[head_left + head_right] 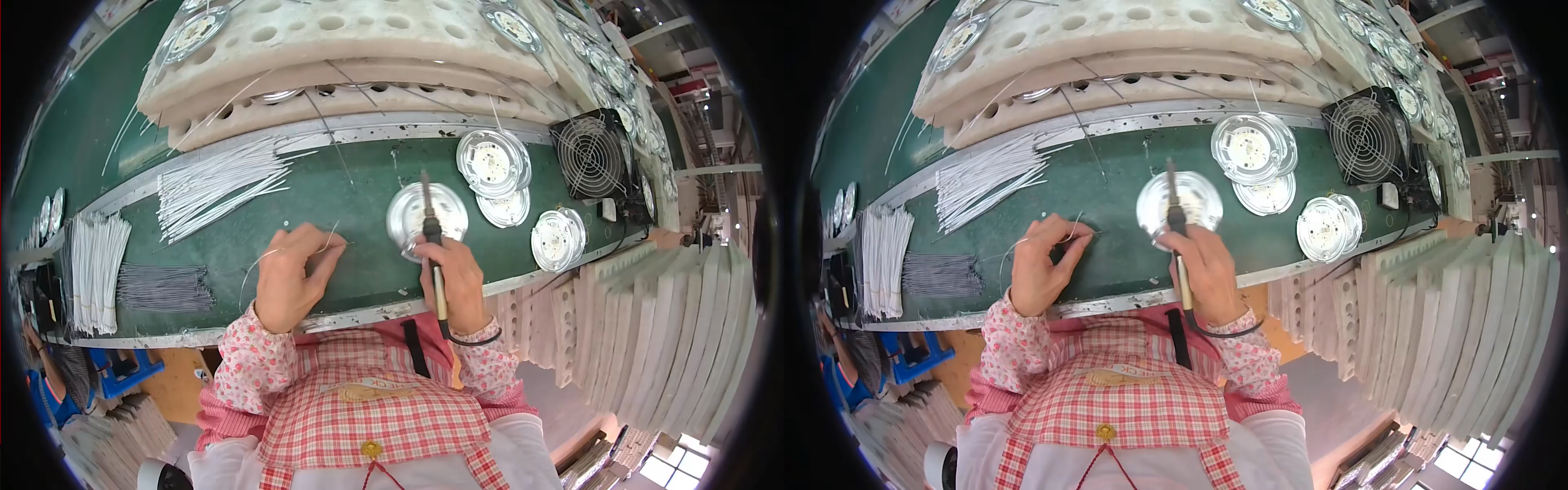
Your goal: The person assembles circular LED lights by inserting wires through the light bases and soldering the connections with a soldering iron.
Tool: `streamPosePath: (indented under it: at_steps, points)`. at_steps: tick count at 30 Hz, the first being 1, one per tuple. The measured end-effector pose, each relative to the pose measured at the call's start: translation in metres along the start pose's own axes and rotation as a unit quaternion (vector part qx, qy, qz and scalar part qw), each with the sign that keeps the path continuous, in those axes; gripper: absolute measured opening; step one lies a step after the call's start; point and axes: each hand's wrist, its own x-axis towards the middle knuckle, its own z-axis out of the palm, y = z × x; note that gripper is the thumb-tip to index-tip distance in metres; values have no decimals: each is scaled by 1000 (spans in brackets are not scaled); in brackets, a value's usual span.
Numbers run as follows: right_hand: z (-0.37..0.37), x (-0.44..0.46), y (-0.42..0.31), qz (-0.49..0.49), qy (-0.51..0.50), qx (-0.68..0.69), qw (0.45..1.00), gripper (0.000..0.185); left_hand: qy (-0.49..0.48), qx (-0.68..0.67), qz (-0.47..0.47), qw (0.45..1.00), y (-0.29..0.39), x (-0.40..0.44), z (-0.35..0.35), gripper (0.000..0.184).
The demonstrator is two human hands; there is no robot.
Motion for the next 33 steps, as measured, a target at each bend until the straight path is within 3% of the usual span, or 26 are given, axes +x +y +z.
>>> streamPosePath:
  at_steps: [2, 5, 6, 9, 10, 13, 14, 16, 18, 21, 27, 33]
  points:
    - [-6, 5, 0, -50, -52, 51, 996, 41, 5, 3, -12, 1000, -2, -1, -6, 10]
    - [-13, 12, 2, -42, -8, 17, 999, 41, 26, -4, -2, 1000, -8, -1, -10, 11]
    - [-4, 9, 8, -51, 32, -13, 998, 46, 34, -7, 4, 999, -10, -3, -11, 11]
    - [-8, 35, -43, 96, 38, -96, 990, 77, 23, 2, -20, 1000, -9, -5, -16, 10]
    - [0, 41, -42, 105, 23, -110, 988, 105, 26, 0, -17, 1000, -8, -5, -16, 10]
    - [25, 58, -50, 123, 11, -175, 977, 103, 30, -4, -6, 1000, -4, -6, -19, 10]
    - [22, 60, -51, 144, -33, -132, 980, 102, 28, -5, -2, 1000, -1, -7, -23, 10]
    - [19, 52, -36, 99, -10, 87, 991, 102, 32, -17, -1, 999, 2, -8, -28, 10]
    - [3, 43, -34, 109, -18, 297, 949, 108, 37, -41, -7, 998, 4, -9, -28, 9]
    - [-3, 28, -29, 108, 17, 477, 872, 118, 15, -182, -20, 983, 12, -7, -16, 9]
    - [-6, 26, -43, 73, -4, 512, 856, 122, -49, -210, -8, 977, 31, 2, -2, 10]
    - [-6, 33, -55, 190, 14, 638, 746, 126, -33, -214, 9, 976, 34, 5, 4, 9]
